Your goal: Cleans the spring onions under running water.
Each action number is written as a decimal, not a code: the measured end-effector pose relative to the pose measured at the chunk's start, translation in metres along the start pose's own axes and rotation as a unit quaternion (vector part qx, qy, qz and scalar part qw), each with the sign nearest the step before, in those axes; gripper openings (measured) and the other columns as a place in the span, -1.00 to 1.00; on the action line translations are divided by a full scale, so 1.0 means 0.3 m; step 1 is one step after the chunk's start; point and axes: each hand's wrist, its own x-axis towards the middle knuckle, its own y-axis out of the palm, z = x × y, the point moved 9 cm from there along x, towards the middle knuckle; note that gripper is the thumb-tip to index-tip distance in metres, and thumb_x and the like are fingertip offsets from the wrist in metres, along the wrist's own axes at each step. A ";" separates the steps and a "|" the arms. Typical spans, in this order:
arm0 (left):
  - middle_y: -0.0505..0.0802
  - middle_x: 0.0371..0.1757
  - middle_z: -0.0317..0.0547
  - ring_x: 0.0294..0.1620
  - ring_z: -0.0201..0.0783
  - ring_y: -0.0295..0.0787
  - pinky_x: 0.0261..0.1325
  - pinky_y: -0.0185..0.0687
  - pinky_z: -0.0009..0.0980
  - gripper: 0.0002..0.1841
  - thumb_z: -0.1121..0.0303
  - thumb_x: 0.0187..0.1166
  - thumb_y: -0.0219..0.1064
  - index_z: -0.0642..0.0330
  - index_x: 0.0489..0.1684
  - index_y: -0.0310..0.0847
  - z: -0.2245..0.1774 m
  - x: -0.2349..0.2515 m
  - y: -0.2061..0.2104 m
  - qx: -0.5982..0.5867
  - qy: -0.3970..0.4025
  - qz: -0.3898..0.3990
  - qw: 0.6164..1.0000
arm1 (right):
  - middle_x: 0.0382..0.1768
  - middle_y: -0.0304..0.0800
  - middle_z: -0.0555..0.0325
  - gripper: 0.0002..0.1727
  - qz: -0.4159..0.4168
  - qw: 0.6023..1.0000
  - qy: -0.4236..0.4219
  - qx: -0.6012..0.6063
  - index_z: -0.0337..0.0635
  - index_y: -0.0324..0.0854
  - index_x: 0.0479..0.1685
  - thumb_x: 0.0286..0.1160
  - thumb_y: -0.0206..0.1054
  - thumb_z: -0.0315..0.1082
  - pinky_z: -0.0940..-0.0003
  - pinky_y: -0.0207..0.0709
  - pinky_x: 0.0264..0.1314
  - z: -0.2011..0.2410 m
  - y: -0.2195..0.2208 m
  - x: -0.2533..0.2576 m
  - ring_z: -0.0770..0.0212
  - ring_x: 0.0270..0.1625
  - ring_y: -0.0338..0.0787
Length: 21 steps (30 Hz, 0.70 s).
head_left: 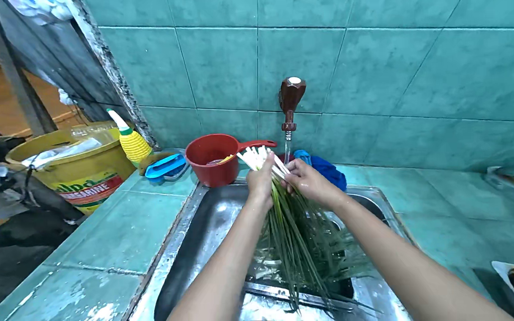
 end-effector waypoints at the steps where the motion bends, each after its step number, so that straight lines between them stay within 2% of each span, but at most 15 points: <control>1: 0.83 -0.05 0.14 -0.04 -0.06 0.80 0.10 0.72 -0.06 -0.42 -0.07 0.62 0.38 0.35 0.23 0.60 0.002 0.007 -0.007 -0.002 -0.006 -0.002 1.000 | -0.19 0.74 0.06 -0.74 -0.011 1.000 0.003 0.023 -0.26 0.36 0.35 0.85 0.08 -0.37 0.33 0.65 -0.16 -0.006 -0.002 -0.001 0.27 -0.32 0.74; 3: 0.83 -0.07 0.12 -0.06 -0.09 0.81 0.09 0.73 -0.08 -0.41 -0.09 0.61 0.37 0.33 0.23 0.60 0.004 0.001 0.001 -0.005 -0.012 0.019 1.000 | -0.25 0.75 0.05 -0.78 -0.066 0.996 -0.013 0.057 -0.29 0.45 0.23 0.80 0.18 -0.36 0.34 0.68 -0.24 -0.002 -0.018 0.007 0.26 -0.39 0.75; 4: 0.84 -0.15 0.03 -0.18 -0.19 0.81 -0.03 0.76 -0.21 -0.45 -0.08 0.61 0.37 0.29 0.21 0.61 0.007 -0.007 0.014 -0.010 -0.010 0.038 0.999 | -0.22 0.75 0.00 -0.79 -0.098 0.991 -0.027 0.083 -0.32 0.51 0.17 0.76 0.24 -0.37 0.31 0.72 -0.27 0.006 -0.027 0.014 0.23 -0.41 0.78; 5: 0.80 -0.29 -0.09 -0.38 -0.31 0.74 -0.25 0.72 -0.38 -0.52 -0.05 0.63 0.36 0.24 0.14 0.62 0.014 -0.012 0.028 -0.026 -0.007 0.052 0.998 | -0.13 0.71 -0.04 -0.80 -0.114 0.987 -0.039 0.105 -0.34 0.53 0.12 0.72 0.27 -0.38 0.28 0.78 -0.24 0.017 -0.031 0.021 0.20 -0.38 0.81; 6: 0.75 -0.35 -0.15 -0.47 -0.37 0.65 -0.35 0.63 -0.45 -0.58 0.00 0.65 0.35 0.22 0.10 0.62 0.023 -0.014 0.037 -0.053 -0.010 0.063 0.997 | -0.08 0.71 -0.08 -0.82 -0.125 0.984 -0.045 0.121 -0.34 0.55 0.07 0.69 0.31 -0.40 0.23 0.83 -0.22 0.026 -0.030 0.030 0.16 -0.36 0.84; 8: 0.71 -0.38 -0.17 -0.52 -0.39 0.61 -0.40 0.60 -0.48 -0.62 0.05 0.67 0.35 0.21 0.09 0.60 0.029 -0.010 0.029 -0.085 -0.007 0.051 0.995 | -0.08 0.76 -0.06 -0.84 -0.134 0.985 -0.044 0.096 -0.31 0.61 0.01 0.66 0.35 -0.39 0.20 0.86 -0.19 0.042 -0.027 0.035 0.15 -0.31 0.89; 9: 0.75 -0.32 -0.12 -0.46 -0.35 0.66 -0.35 0.65 -0.43 -0.60 0.04 0.66 0.36 0.22 0.12 0.61 0.028 -0.006 0.018 -0.086 -0.001 0.035 0.996 | -0.08 0.78 -0.03 -0.84 -0.131 0.989 -0.045 0.051 -0.28 0.66 0.02 0.66 0.35 -0.37 0.19 0.83 -0.13 0.057 -0.030 0.031 0.16 -0.25 0.88; 11: 0.85 -0.07 0.03 -0.10 -0.18 0.81 0.03 0.74 -0.20 -0.51 -0.01 0.67 0.33 0.26 0.27 0.61 0.029 0.000 -0.003 -0.088 0.004 0.025 0.996 | -0.07 0.83 0.00 -0.84 -0.124 0.989 -0.048 -0.069 -0.22 0.74 0.03 0.67 0.34 -0.35 0.05 0.68 0.08 0.089 -0.036 0.012 0.11 -0.07 0.83; 12: 0.86 -0.01 0.07 0.00 -0.13 0.83 0.15 0.74 -0.13 -0.48 -0.04 0.68 0.30 0.27 0.30 0.60 0.032 0.001 -0.007 -0.088 0.002 0.025 0.996 | -0.09 0.84 -0.02 -0.82 -0.126 0.984 -0.050 -0.116 -0.20 0.76 0.03 0.68 0.33 -0.33 -0.05 0.64 0.09 0.093 -0.039 0.005 0.05 -0.05 0.82; 17: 0.85 0.05 0.08 0.10 -0.09 0.82 0.23 0.71 -0.06 -0.36 -0.20 0.67 0.21 0.26 0.32 0.60 0.043 -0.020 0.026 -0.064 -0.031 0.056 0.996 | -0.28 0.76 -0.07 -0.65 -0.149 0.975 -0.044 -0.158 -0.23 0.72 -0.09 0.81 0.17 -0.14 -0.11 0.57 -0.07 0.053 -0.050 0.005 -0.04 -0.18 0.76; 21: 0.86 0.01 0.07 0.05 -0.11 0.84 0.17 0.74 -0.09 -0.41 -0.11 0.60 0.36 0.26 0.29 0.62 0.042 -0.015 0.049 -0.051 -0.034 0.076 0.995 | -0.36 0.69 -0.05 -0.60 -0.139 0.978 -0.050 -0.149 -0.23 0.69 -0.15 0.86 0.08 -0.12 -0.07 0.53 -0.13 0.043 -0.054 0.009 0.00 -0.25 0.71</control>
